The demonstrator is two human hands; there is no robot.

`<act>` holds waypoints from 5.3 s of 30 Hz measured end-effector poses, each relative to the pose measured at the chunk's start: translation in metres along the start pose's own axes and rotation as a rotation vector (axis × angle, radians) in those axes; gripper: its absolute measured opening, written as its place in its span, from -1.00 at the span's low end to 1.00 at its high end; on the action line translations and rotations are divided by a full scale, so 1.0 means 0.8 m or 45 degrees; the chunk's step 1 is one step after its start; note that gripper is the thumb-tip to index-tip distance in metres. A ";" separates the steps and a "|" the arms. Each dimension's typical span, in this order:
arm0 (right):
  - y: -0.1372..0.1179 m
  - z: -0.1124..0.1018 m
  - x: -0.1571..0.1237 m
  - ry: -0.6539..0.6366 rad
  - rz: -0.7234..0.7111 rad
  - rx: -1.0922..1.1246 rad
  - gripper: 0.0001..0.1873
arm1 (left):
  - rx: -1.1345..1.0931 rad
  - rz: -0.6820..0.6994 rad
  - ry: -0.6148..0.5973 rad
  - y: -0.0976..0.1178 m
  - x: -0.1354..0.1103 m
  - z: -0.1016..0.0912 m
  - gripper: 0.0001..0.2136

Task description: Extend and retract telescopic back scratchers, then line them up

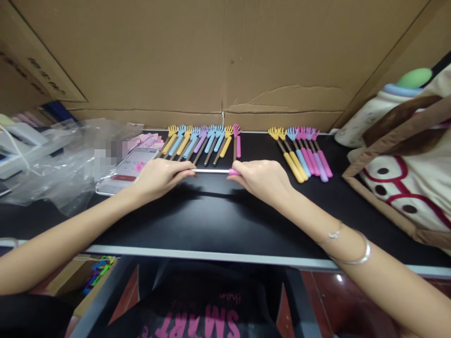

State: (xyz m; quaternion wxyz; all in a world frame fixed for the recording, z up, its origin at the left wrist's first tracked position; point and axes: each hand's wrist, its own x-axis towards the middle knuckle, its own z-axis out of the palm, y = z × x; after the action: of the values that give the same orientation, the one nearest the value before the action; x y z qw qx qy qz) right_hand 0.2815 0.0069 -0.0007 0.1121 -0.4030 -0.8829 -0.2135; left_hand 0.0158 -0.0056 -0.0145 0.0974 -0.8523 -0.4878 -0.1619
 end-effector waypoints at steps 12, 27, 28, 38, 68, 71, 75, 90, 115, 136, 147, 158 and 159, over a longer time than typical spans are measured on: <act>0.002 0.001 0.003 -0.076 0.048 0.160 -0.48 | -0.019 0.041 0.156 0.003 -0.002 -0.002 -0.62; 0.015 -0.003 0.012 -0.605 0.007 1.053 -0.50 | 0.140 0.165 0.239 0.010 -0.003 -0.005 -0.61; 0.015 -0.004 0.012 -0.593 0.027 0.999 -0.51 | 0.142 0.163 0.242 0.010 -0.003 -0.004 -0.61; 0.042 -0.014 0.009 -0.499 0.104 0.696 -0.59 | 0.089 0.067 0.218 0.003 0.003 -0.007 -0.66; 0.049 -0.001 0.001 -0.233 0.035 0.757 -0.59 | 0.119 0.152 0.445 -0.021 0.003 -0.006 -0.64; 0.048 -0.004 0.004 -0.346 0.031 0.976 -0.55 | 0.169 0.203 0.515 -0.021 0.002 -0.004 -0.69; 0.045 -0.001 0.004 -0.608 0.050 1.324 -0.50 | 0.240 0.294 0.564 -0.022 0.000 -0.003 -0.76; 0.031 0.007 0.004 -0.514 0.036 1.241 -0.52 | 0.221 0.277 0.550 -0.008 -0.004 0.004 -0.72; 0.000 -0.008 -0.011 0.111 -0.250 -0.010 -0.55 | -0.905 -0.074 -0.398 0.016 0.000 -0.005 -0.72; -0.015 -0.006 -0.008 -0.104 0.166 0.636 -0.59 | 0.026 0.070 0.365 0.022 -0.010 0.006 -0.71; -0.011 -0.014 0.002 -0.400 0.218 1.144 -0.60 | 0.025 0.077 0.296 0.025 -0.007 0.010 -0.69; 0.022 -0.012 0.002 -0.246 0.193 0.811 -0.59 | 0.210 0.171 0.201 -0.003 0.003 -0.015 -0.73; 0.025 -0.013 0.001 -0.236 0.187 0.776 -0.58 | 0.257 0.180 0.215 -0.003 0.003 -0.016 -0.72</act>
State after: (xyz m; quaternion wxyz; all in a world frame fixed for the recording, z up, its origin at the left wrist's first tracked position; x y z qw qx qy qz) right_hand 0.2961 0.0143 0.0144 0.1620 -0.4310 -0.8813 0.1067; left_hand 0.0121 -0.0066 -0.0014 0.2343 -0.8538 -0.4304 -0.1758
